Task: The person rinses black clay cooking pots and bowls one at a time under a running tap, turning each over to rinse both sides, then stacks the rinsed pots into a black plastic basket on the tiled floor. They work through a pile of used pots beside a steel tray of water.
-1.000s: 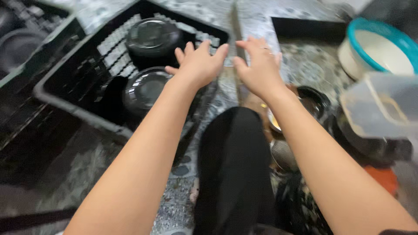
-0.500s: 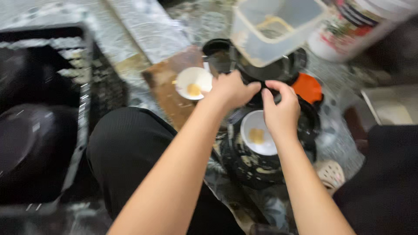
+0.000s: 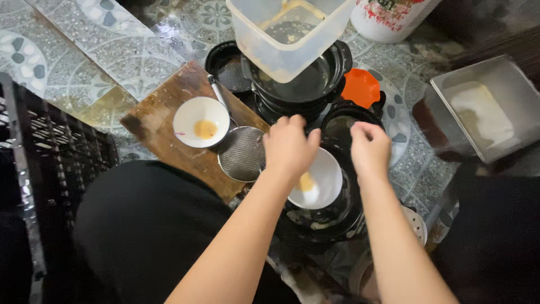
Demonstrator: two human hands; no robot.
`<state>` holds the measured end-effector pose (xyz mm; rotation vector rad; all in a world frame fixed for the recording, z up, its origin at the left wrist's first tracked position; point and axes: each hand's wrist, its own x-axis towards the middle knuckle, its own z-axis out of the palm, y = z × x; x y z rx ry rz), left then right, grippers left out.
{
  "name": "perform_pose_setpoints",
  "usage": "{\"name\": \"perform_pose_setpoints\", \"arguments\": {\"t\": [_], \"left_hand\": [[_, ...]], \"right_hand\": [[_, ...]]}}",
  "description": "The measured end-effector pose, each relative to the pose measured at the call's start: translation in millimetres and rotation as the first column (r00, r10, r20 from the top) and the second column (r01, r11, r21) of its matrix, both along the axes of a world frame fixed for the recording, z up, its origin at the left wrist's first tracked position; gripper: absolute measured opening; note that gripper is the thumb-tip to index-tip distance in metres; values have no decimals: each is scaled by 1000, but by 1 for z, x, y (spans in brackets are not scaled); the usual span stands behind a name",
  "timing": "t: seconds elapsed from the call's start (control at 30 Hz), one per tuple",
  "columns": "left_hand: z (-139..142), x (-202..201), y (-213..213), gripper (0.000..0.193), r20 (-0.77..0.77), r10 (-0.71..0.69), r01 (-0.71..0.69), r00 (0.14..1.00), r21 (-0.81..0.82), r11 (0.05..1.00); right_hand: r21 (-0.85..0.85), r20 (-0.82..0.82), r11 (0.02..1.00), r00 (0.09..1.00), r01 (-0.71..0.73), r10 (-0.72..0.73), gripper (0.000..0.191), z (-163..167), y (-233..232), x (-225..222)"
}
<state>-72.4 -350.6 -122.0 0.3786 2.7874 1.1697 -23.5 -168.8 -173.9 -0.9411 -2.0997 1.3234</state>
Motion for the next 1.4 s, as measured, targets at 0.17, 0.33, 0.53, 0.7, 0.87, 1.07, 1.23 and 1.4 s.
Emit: {"name": "perform_pose_setpoints", "arguments": {"t": [0.17,0.33,0.53,0.7,0.87,1.07,1.23,1.4], "left_hand": [[-11,1,52,30,-227,-98,111,969,42,993],[-16,-12,94,33,-208,-188,166,960,-121,979],[-35,-17,93,41,70,-260,268,963,-347,899],[-36,-21,95,45,420,-203,382,885,-400,833],[-31,-27,98,48,526,-163,426,834,-429,796],[-27,-26,101,50,561,-162,458,812,-439,773],[-23,-19,105,57,524,-220,496,823,-473,728],[-7,-9,134,64,470,-322,537,822,-449,715]], "right_hand": [[-105,89,979,982,174,-165,24,-75,83,-3],[-135,515,989,849,-53,116,33,-126,136,9],[14,933,687,256,-726,251,52,-130,111,33],[161,918,537,326,-828,227,36,-143,86,35],[294,877,425,419,-856,237,20,-164,88,36],[337,772,396,491,-854,404,23,-143,103,30],[331,691,415,517,-848,505,29,-85,139,-14],[-339,495,811,643,-476,584,40,1,214,-47]]}}
